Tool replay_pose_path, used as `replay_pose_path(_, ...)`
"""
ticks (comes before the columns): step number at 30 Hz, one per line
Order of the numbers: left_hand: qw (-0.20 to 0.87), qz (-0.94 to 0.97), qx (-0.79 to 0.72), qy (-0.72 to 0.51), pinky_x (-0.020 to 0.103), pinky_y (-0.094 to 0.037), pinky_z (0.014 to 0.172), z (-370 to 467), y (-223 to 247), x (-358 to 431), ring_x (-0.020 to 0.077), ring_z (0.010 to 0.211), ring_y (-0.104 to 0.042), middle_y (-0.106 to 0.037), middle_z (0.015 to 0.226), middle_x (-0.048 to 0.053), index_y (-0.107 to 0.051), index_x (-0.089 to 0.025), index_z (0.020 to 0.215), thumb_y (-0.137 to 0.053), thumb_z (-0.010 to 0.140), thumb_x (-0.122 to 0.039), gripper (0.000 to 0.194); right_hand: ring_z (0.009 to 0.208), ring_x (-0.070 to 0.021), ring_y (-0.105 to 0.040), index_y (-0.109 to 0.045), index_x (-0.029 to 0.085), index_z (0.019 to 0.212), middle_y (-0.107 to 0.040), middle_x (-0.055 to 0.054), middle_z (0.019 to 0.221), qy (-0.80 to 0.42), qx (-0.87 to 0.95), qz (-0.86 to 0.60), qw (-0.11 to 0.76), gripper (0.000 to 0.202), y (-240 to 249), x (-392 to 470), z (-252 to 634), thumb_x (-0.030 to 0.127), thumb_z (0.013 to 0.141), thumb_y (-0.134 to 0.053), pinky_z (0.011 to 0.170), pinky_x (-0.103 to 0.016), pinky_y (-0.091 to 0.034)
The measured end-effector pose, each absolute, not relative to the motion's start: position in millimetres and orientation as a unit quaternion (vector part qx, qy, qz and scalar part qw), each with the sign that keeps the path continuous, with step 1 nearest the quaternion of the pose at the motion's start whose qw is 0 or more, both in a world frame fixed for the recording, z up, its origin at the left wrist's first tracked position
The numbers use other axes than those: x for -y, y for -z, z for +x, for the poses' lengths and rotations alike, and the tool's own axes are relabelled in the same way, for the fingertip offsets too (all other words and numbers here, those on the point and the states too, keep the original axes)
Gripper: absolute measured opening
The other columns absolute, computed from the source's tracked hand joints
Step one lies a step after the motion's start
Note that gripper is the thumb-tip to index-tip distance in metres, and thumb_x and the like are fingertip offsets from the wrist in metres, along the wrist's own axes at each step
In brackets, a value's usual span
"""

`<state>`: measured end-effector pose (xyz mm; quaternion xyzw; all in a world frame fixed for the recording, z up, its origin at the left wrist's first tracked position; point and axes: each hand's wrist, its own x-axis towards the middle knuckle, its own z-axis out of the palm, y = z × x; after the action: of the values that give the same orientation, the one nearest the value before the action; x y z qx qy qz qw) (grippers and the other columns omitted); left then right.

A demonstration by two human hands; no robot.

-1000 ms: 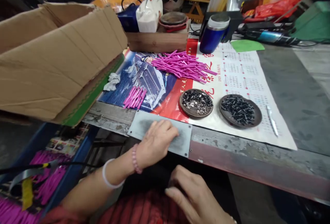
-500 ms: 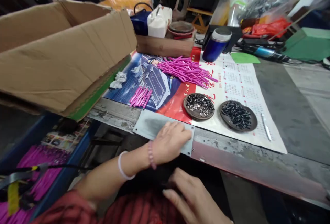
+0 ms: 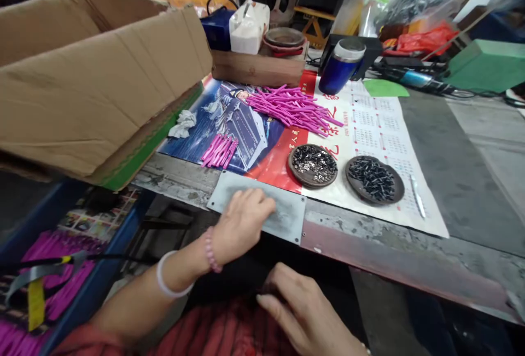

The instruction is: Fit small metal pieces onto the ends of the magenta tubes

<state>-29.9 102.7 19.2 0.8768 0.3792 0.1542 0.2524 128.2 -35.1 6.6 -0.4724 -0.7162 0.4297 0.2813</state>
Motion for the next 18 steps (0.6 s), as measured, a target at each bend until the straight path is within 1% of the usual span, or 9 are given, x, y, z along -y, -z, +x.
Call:
replay_pose_path(3,0.301,0.859,-0.368,-0.189,0.041,-0.044,0.087,-7,-18,-98,0.0260,0.092,-0.057,-0.064,0.090,0.007,-0.068,-0.019,0.088,-0.048,0.084,0.002,0.029,0.074,-0.0159,-0.064,-0.060,0.021,0.091,-0.066,-0.003,0.086,-0.402,0.718,-0.472,0.315,0.016,-9,32,127,0.027,0.103,-0.051,0.067,-0.024,-0.053)
replay_pose_path(6,0.378,0.811,-0.377,-0.242,0.038,-0.049,0.086,-6,-21,-89,0.0233,0.091,-0.062,-0.066,0.092,0.007,-0.067,-0.018,0.090,-0.048,0.087,-0.002,0.025,0.070,-0.0133,-0.063,-0.060,0.022,0.087,-0.066,-0.001,0.081,-0.377,0.680,-0.505,0.375,0.017,-12,31,133,0.024,0.102,-0.052,0.065,-0.021,-0.051)
replay_pose_path(7,0.409,0.787,-0.384,-0.258,0.035,-0.051,0.081,-10,-22,-84,0.0217,0.087,-0.063,-0.066,0.092,0.006,-0.067,-0.018,0.093,-0.048,0.089,-0.005,0.023,0.069,-0.0126,-0.063,-0.060,0.022,0.086,-0.066,0.000,0.080,-0.370,0.662,-0.522,0.390,0.017,-13,31,135,0.024,0.102,-0.053,0.065,-0.020,-0.050)
replay_pose_path(9,0.474,0.734,-0.399,-0.278,0.029,-0.053,0.068,-19,-24,-74,0.0173,0.073,-0.064,-0.065,0.083,0.004,-0.065,-0.016,0.099,-0.047,0.094,-0.012,0.019,0.068,-0.0119,-0.063,-0.060,0.022,0.086,-0.066,0.001,0.078,-0.355,0.628,-0.555,0.414,0.016,-13,30,138,0.025,0.101,-0.055,0.063,-0.019,-0.050)
replay_pose_path(11,0.530,0.685,-0.411,-0.286,0.023,-0.050,0.056,-26,-26,-63,0.0134,0.059,-0.060,-0.060,0.070,-0.001,-0.062,-0.015,0.103,-0.047,0.097,-0.017,0.017,0.066,-0.0121,-0.063,-0.062,0.022,0.088,-0.066,0.001,0.077,-0.346,0.605,-0.575,0.429,0.014,-12,28,138,0.025,0.100,-0.056,0.063,-0.020,-0.050)
replay_pose_path(12,0.549,0.667,-0.415,-0.287,0.022,-0.049,0.054,-28,-27,-58,0.0122,0.055,-0.058,-0.058,0.067,-0.003,-0.062,-0.015,0.104,-0.047,0.097,-0.018,0.016,0.066,-0.0125,-0.064,-0.063,0.022,0.090,-0.067,0.001,0.078,-0.340,0.599,-0.578,0.438,0.012,-11,27,137,0.025,0.100,-0.057,0.063,-0.020,-0.051)
replay_pose_path(14,0.582,0.631,-0.418,-0.298,0.021,-0.049,0.054,-27,-28,-50,0.0108,0.054,-0.056,-0.057,0.066,-0.003,-0.062,-0.014,0.103,-0.049,0.097,-0.018,0.014,0.070,-0.0136,-0.066,-0.064,0.021,0.094,-0.068,-0.001,0.081,-0.327,0.595,-0.577,0.455,0.010,-9,22,134,0.025,0.100,-0.058,0.066,-0.022,-0.053)
replay_pose_path(16,0.613,0.592,-0.416,-0.318,0.021,-0.050,0.057,-25,-29,-43,0.0109,0.058,-0.057,-0.060,0.070,-0.002,-0.064,-0.014,0.102,-0.053,0.095,-0.017,0.013,0.073,-0.0138,-0.068,-0.065,0.021,0.096,-0.069,-0.001,0.084,-0.312,0.589,-0.577,0.472,0.009,-9,18,132,0.025,0.100,-0.058,0.067,-0.022,-0.054)
replay_pose_path(18,0.621,0.573,-0.414,-0.339,0.022,-0.052,0.059,-22,-28,-38,0.0124,0.065,-0.059,-0.063,0.078,0.001,-0.066,-0.015,0.100,-0.054,0.094,-0.015,0.014,0.069,-0.0125,-0.066,-0.066,0.021,0.095,-0.068,0.000,0.081,-0.304,0.576,-0.582,0.486,0.011,-10,14,132,0.025,0.101,-0.056,0.065,-0.021,-0.053)
